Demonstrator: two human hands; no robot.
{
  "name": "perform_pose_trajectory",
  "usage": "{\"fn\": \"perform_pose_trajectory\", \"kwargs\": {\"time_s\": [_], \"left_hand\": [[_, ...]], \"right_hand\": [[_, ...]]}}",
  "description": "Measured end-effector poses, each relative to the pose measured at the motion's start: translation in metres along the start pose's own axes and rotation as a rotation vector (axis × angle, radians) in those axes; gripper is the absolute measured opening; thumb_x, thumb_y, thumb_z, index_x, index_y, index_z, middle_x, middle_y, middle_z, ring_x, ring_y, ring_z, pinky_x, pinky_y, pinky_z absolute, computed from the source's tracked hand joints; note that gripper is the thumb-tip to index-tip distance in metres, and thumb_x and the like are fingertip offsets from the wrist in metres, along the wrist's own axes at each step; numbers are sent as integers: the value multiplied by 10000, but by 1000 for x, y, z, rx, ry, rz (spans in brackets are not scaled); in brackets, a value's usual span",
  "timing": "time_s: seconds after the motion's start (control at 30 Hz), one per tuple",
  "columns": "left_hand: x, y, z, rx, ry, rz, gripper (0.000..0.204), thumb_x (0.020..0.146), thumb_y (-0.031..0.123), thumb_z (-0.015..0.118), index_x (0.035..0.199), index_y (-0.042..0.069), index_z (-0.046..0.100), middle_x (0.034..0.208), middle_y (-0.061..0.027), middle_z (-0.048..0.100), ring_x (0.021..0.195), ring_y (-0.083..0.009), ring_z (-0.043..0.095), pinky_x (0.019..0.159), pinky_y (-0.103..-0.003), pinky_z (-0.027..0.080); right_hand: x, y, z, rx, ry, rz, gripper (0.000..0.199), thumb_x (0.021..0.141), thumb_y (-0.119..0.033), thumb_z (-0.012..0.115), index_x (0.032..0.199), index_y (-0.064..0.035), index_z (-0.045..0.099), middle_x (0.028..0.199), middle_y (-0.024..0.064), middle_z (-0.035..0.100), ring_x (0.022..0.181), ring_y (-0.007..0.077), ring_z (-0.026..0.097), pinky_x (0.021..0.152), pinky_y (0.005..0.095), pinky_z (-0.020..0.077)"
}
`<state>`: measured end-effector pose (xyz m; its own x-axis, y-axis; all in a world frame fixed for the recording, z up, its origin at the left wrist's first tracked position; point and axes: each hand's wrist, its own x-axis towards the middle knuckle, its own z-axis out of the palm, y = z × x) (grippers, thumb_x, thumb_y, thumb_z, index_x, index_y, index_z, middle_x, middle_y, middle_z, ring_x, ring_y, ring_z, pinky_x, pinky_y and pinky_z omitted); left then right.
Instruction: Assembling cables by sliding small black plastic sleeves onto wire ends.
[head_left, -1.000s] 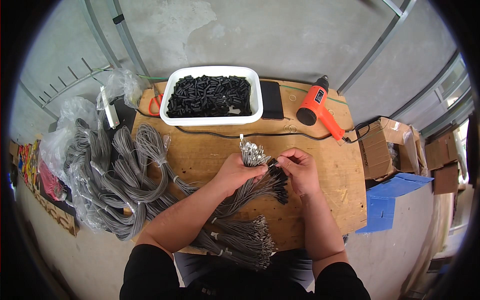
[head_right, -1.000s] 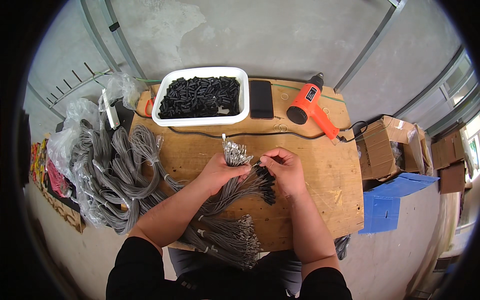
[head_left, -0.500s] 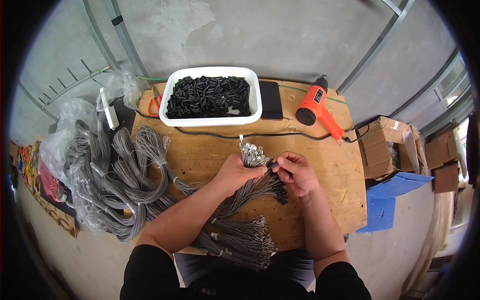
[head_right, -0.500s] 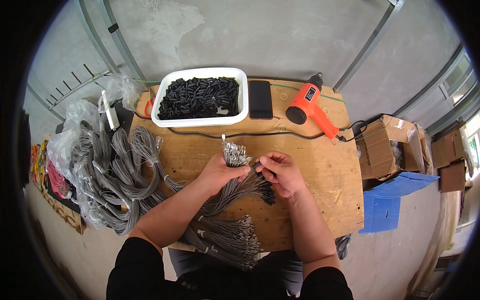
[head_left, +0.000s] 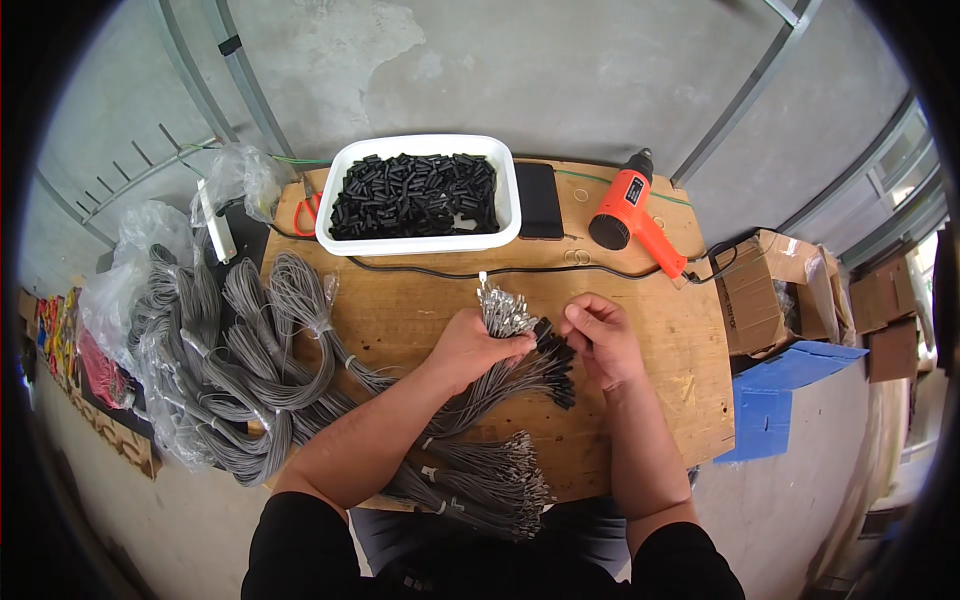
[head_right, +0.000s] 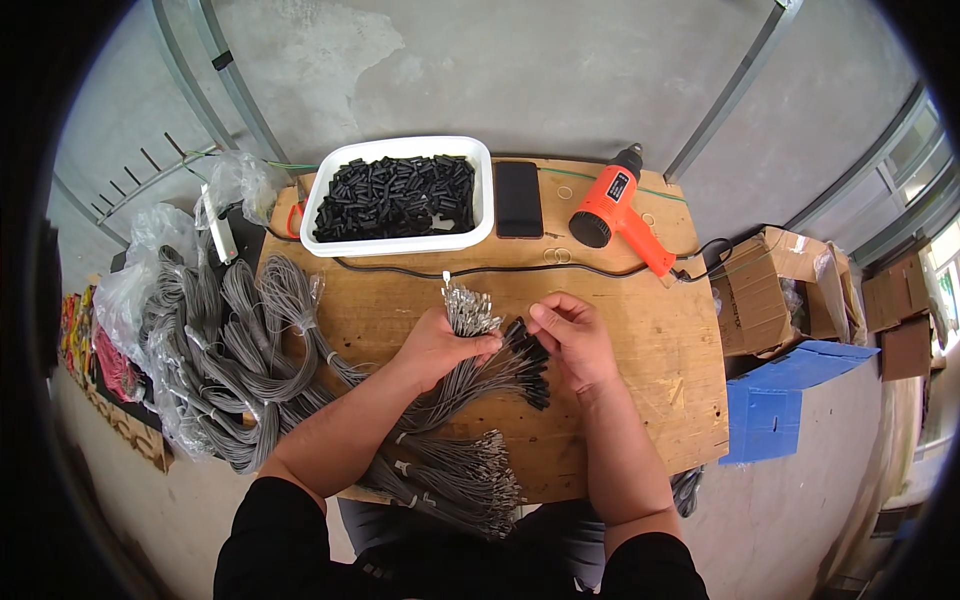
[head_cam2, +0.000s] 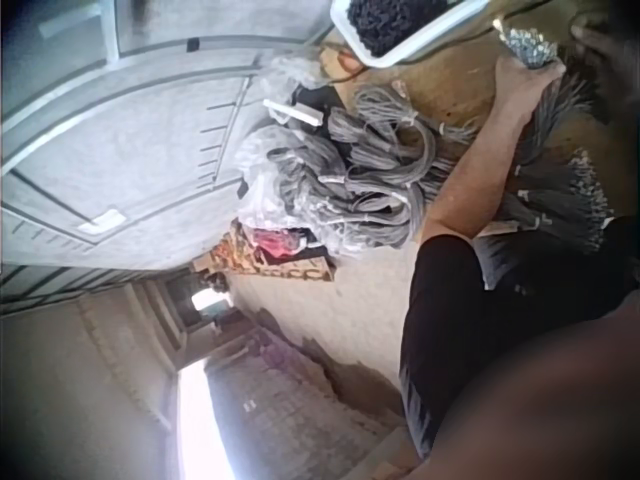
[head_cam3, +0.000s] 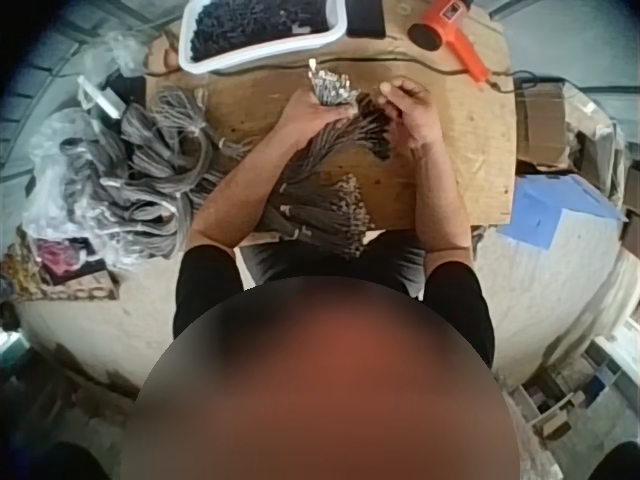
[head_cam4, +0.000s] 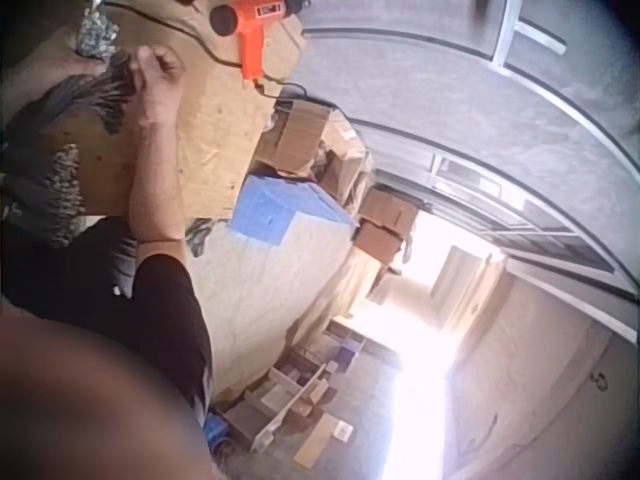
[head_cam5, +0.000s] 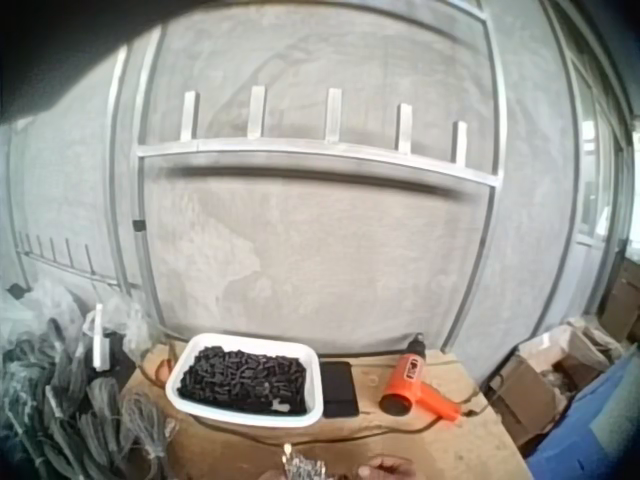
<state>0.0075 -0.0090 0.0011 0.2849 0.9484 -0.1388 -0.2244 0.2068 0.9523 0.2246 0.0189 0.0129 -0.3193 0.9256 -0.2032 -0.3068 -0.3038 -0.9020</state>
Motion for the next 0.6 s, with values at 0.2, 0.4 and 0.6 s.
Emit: {"fn": "perform_pose_trajectory", "kwargs": {"time_s": [0.2, 0.4, 0.6], "left_hand": [[2, -8, -4, 76, 4, -17, 124, 862, 125, 778, 871, 17, 719, 696, -6, 649, 633, -73, 574, 574, -246, 437], [1, -5, 1, 40, 26, 57, 111, 876, 105, 760, 872, 4, 712, 715, -6, 650, 623, -73, 566, 560, -252, 433], [1, -5, -1, 30, 44, 50, 106, 891, 82, 736, 840, 6, 683, 702, 0, 627, 622, -72, 558, 564, -254, 434]], "right_hand": [[-6, 2, 16, -228, 5, -203, 151, 925, -44, 699, 1064, 14, 688, 898, 18, 698, 805, 57, 616, 725, 218, 509], [-6, 4, 13, -273, -9, -188, 54, 918, -6, 691, 970, 3, 683, 866, 11, 690, 771, 54, 607, 716, 212, 492], [-5, 5, 14, -255, -32, -103, 39, 905, -1, 704, 925, 1, 671, 862, 15, 687, 763, 52, 599, 704, 205, 485]]}}
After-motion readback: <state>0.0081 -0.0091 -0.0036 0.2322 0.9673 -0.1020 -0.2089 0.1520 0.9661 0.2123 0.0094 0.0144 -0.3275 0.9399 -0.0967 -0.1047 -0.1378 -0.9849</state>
